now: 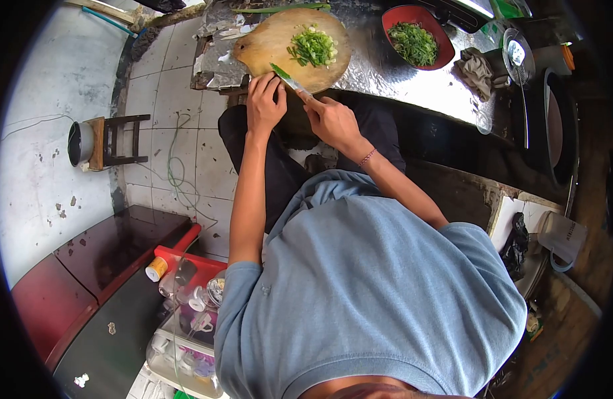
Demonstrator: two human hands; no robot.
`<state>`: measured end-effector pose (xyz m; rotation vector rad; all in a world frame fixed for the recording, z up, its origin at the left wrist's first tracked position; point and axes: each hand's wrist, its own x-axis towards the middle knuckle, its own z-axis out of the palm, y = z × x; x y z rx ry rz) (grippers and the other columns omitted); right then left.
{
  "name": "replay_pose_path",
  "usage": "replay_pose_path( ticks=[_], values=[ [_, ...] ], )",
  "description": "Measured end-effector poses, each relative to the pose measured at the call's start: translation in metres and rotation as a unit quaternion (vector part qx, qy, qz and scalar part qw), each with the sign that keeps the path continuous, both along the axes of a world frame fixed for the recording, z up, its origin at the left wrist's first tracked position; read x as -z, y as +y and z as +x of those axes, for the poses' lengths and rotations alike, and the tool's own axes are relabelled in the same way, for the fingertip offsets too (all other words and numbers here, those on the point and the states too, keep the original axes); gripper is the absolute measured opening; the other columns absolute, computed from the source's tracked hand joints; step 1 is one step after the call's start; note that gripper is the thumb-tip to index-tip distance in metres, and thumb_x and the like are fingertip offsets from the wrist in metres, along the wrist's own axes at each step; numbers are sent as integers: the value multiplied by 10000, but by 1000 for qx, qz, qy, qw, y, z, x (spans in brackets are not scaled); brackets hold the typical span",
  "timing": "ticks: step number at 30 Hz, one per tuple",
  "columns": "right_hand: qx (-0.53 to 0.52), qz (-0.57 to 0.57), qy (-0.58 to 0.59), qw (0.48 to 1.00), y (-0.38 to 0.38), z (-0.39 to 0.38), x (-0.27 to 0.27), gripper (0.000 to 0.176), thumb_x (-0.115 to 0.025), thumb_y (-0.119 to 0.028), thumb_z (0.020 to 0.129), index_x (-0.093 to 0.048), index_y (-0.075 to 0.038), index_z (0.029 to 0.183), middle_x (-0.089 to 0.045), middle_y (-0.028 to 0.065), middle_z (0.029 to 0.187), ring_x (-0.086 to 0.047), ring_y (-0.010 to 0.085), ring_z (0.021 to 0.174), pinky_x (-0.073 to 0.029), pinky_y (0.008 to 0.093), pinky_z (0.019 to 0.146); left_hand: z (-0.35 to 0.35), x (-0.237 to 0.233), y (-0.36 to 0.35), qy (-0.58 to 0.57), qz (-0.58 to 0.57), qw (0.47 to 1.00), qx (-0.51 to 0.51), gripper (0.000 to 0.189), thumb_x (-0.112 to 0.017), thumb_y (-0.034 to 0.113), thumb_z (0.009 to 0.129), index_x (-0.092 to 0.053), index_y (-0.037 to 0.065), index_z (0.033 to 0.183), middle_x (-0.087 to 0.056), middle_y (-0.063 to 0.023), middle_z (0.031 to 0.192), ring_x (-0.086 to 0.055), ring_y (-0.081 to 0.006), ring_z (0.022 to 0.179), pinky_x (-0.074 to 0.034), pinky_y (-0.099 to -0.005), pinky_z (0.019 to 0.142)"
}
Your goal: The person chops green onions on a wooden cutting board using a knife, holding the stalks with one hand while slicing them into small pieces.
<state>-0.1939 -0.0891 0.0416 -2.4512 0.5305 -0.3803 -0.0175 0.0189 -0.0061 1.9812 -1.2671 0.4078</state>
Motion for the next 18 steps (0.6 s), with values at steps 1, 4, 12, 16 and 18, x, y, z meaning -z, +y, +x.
replay_pose_path(
  ticks=[1,4,12,16,18],
  values=[
    [1,31,-8,999,1,0,1,439,-617,-190,1002,-662,-235,1436,-723,171,841,-715,394,699,-584,516,671,0,0,0,0,-1,1000,-2,187,-700,72,928,-750,-30,1077,-735,-162,1172,-660,-377,1106,-533,-465,985],
    [3,116,-11,993,0,1,-1,437,-606,-186,1011,-652,-203,1445,-735,227,880,-712,430,747,-575,530,710,0,0,-1,9,-2,1000,-5,200,-703,74,926,-754,-25,1092,-742,-161,1173,-667,-373,1111,-535,-459,992],
    [36,242,25,969,-10,4,-6,412,-580,-204,1042,-642,-153,1446,-697,292,902,-707,462,814,-555,508,740,1,-1,-2,18,-16,1000,4,196,-699,86,934,-763,-1,1098,-745,-120,1185,-664,-336,1122,-534,-437,1003],
    [18,231,17,973,-10,4,-7,422,-575,-203,1039,-637,-160,1454,-698,285,906,-705,459,811,-555,513,743,-1,-3,-3,19,-12,1000,-10,194,-697,85,936,-762,-2,1097,-744,-117,1179,-665,-332,1123,-535,-437,1005],
    [17,226,27,974,-9,4,-10,426,-573,-204,1038,-636,-162,1457,-699,284,909,-705,458,813,-555,513,744,-1,-4,-2,27,-14,1000,-5,190,-696,85,938,-761,-5,1092,-742,-124,1170,-665,-336,1121,-537,-439,1001]
  ],
)
